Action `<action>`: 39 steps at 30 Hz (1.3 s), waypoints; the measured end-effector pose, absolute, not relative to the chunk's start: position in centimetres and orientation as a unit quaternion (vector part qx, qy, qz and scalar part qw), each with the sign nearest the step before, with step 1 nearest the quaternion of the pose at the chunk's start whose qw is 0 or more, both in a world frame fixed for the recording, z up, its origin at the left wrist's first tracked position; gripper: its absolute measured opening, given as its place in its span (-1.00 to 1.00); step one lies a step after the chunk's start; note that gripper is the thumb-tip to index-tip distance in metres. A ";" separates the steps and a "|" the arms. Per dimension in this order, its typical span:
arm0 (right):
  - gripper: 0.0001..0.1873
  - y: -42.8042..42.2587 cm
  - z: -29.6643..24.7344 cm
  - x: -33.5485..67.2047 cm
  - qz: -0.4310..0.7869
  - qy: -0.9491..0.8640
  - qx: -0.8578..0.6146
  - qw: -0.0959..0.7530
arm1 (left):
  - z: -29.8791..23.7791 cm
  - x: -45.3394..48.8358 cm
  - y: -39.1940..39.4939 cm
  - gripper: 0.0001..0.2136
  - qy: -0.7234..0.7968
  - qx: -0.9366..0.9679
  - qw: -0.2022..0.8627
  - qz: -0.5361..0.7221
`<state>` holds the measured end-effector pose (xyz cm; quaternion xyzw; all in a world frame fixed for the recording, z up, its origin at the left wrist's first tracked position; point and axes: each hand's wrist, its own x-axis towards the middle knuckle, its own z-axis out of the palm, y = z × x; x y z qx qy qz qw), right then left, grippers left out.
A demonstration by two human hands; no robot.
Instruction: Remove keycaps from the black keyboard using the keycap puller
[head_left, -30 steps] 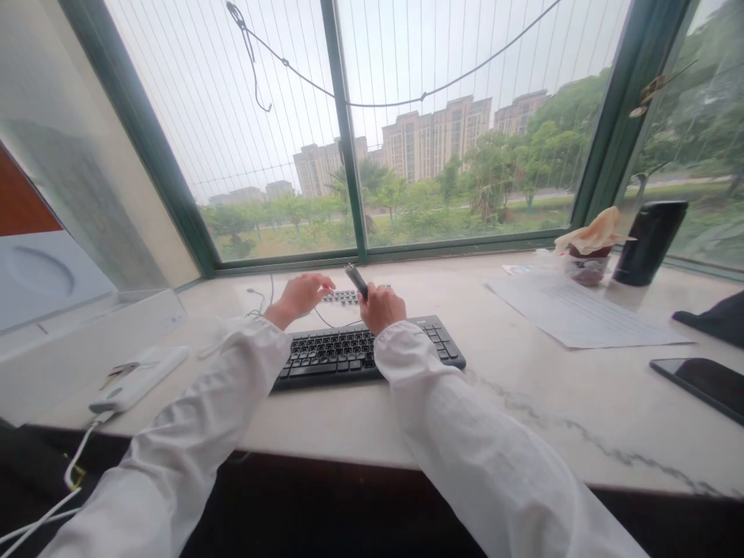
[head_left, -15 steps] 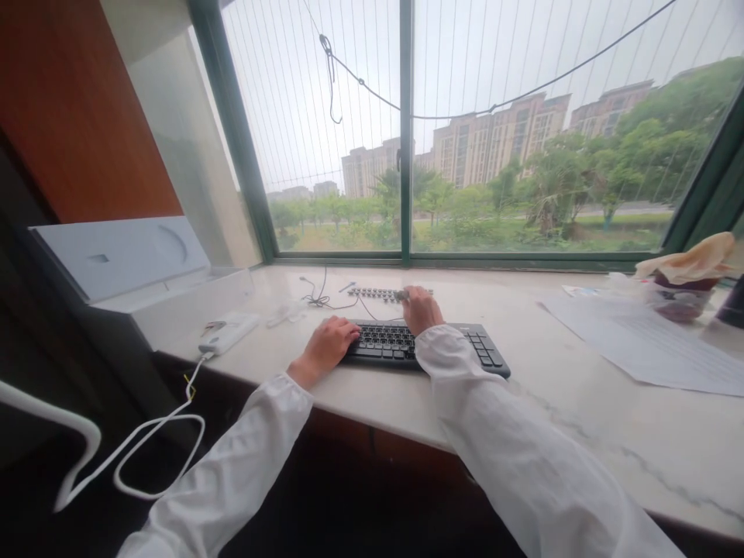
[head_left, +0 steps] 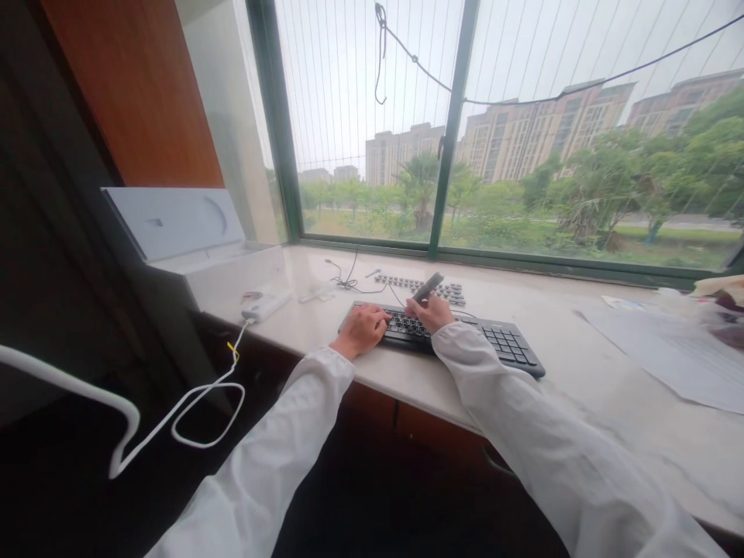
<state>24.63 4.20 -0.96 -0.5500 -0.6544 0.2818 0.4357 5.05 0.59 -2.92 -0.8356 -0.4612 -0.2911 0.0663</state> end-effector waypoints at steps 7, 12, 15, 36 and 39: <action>-0.88 4.2 -1.4 23.9 0.373 -0.621 -0.516 0.458 | -3.3 5.0 1.0 -0.70 -0.446 -0.846 0.056 -0.288; -0.87 3.8 -1.5 23.4 0.361 -0.634 -0.519 0.445 | -3.1 5.0 0.9 -0.70 -0.445 -0.849 0.065 -0.275; -0.85 3.6 -1.3 23.2 0.311 -0.661 -0.536 0.423 | -3.1 5.1 0.8 -0.70 -0.447 -0.850 0.070 -0.270; -0.77 3.7 -1.3 21.7 0.112 -0.705 -0.603 0.356 | -3.2 5.0 1.4 -0.69 -0.439 -0.855 0.089 -0.264; -0.81 4.1 -1.6 21.9 0.183 -0.687 -0.595 0.375 | -3.2 5.0 1.3 -0.68 -0.443 -0.853 0.089 -0.260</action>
